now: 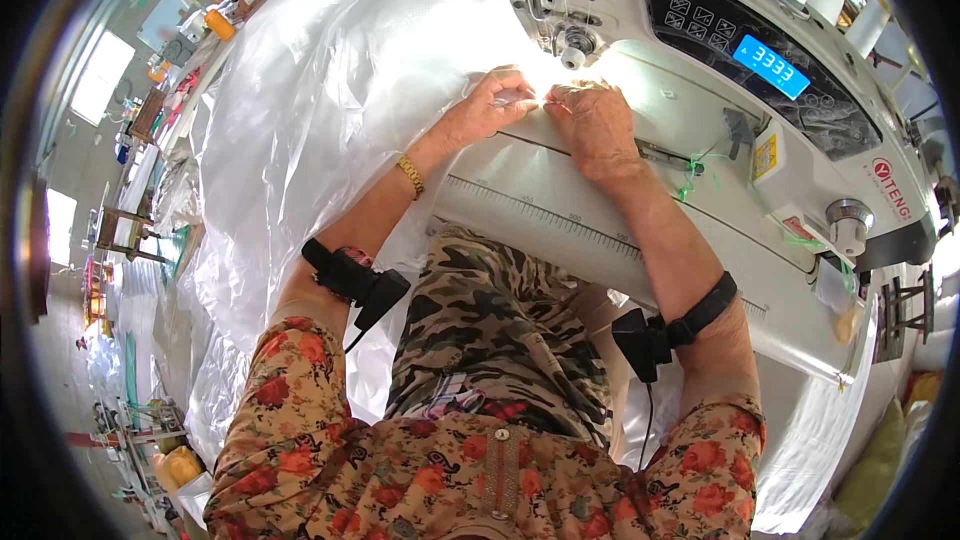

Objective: Sewing the edges of large white plastic bags using an industrial sewing machine.

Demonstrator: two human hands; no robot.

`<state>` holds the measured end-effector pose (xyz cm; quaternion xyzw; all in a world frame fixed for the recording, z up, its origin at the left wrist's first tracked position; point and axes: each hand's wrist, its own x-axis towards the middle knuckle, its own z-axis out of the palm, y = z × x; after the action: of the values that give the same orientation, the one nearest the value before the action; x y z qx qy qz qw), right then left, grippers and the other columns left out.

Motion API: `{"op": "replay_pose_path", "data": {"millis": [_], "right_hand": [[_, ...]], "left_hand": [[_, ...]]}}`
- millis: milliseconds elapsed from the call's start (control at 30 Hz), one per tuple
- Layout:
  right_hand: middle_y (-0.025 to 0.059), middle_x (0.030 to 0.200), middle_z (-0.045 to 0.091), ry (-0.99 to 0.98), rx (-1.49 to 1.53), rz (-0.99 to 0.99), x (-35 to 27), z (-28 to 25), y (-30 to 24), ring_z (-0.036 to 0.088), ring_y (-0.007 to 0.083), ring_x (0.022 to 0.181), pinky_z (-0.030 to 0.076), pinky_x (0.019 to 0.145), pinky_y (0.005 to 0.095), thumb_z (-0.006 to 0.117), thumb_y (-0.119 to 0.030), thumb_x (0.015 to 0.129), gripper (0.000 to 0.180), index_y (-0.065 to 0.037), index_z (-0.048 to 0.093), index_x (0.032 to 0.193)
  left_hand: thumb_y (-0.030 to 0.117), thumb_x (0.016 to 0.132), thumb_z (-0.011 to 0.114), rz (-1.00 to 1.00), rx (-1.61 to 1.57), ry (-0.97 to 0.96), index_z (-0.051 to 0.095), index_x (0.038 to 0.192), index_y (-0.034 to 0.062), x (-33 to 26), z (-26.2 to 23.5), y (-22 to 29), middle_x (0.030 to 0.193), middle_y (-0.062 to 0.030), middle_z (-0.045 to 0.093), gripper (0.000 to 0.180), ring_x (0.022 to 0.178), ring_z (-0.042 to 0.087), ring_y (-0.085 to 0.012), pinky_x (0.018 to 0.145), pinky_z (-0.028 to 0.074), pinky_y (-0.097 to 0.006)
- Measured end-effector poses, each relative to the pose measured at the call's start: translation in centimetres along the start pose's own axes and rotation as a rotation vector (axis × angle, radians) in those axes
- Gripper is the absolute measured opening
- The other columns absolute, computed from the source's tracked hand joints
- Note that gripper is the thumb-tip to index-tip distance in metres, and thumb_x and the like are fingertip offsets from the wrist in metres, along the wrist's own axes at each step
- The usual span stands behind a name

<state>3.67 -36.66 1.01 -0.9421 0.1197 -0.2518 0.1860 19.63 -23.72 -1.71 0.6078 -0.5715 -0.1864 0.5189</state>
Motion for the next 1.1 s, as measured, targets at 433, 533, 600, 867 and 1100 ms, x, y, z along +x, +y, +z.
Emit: {"op": "replay_pose_path", "data": {"millis": [433, 533, 600, 867, 1100], "right_hand": [[0.0137, 0.087, 0.072, 0.047, 0.010, -0.007, -0.1, 0.3, 0.0, 0.066, 0.0304, 0.087, 0.048, 0.086, 0.0410, 0.070, -0.023, 0.086, 0.019, -0.011, 0.076, 0.099], [0.0138, 0.087, 0.071, 0.053, 0.002, -0.020, -0.2, 0.0, -0.3, 0.066, 0.0305, 0.086, 0.048, 0.085, 0.0407, 0.069, -0.023, 0.087, 0.018, -0.011, 0.075, 0.098], [0.0137, 0.085, 0.071, 0.048, 0.001, -0.041, -0.2, -0.1, -0.4, 0.067, 0.0306, 0.085, 0.049, 0.083, 0.0408, 0.069, -0.022, 0.087, 0.016, -0.010, 0.072, 0.098], [0.0110, 0.080, 0.069, 0.093, 0.055, 0.081, 0.2, 0.4, -0.8, 0.067, 0.0314, 0.082, 0.050, 0.081, 0.0426, 0.068, -0.019, 0.088, 0.014, -0.008, 0.063, 0.095], [0.0128, 0.086, 0.071, 0.009, 0.014, 0.043, -0.1, -0.1, -0.7, 0.068, 0.0307, 0.084, 0.048, 0.085, 0.0435, 0.064, -0.023, 0.092, 0.017, -0.009, 0.068, 0.100]], "left_hand": [[0.020, 0.096, 0.066, -0.042, -0.104, 0.043, 0.064, 0.099, 0.0032, 0.7, 0.0, 0.3, 0.097, -0.0021, 0.062, 0.017, 0.094, 0.059, -0.0107, 0.093, 0.048, -0.030], [0.017, 0.095, 0.066, -0.100, -0.216, -0.055, 0.064, 0.099, 0.0024, 1.8, -0.4, -0.3, 0.092, -0.0030, 0.063, 0.015, 0.087, 0.061, -0.0101, 0.086, 0.051, -0.029], [0.014, 0.094, 0.068, -0.073, -0.289, -0.022, 0.063, 0.096, 0.0024, 2.2, -0.1, -0.8, 0.085, -0.0020, 0.062, 0.013, 0.083, 0.061, -0.0091, 0.081, 0.052, -0.028], [0.004, 0.084, 0.076, -0.017, -0.051, 0.110, 0.059, 0.096, 0.0030, 3.1, 0.8, -1.8, 0.083, 0.0007, 0.059, 0.020, 0.074, 0.054, -0.0074, 0.068, 0.048, -0.025], [0.019, 0.086, 0.077, -0.116, 0.033, 0.145, 0.061, 0.098, 0.0052, 0.2, 0.3, -1.6, 0.113, -0.0059, 0.053, 0.024, 0.111, 0.051, -0.0201, 0.100, 0.041, -0.035]]}}
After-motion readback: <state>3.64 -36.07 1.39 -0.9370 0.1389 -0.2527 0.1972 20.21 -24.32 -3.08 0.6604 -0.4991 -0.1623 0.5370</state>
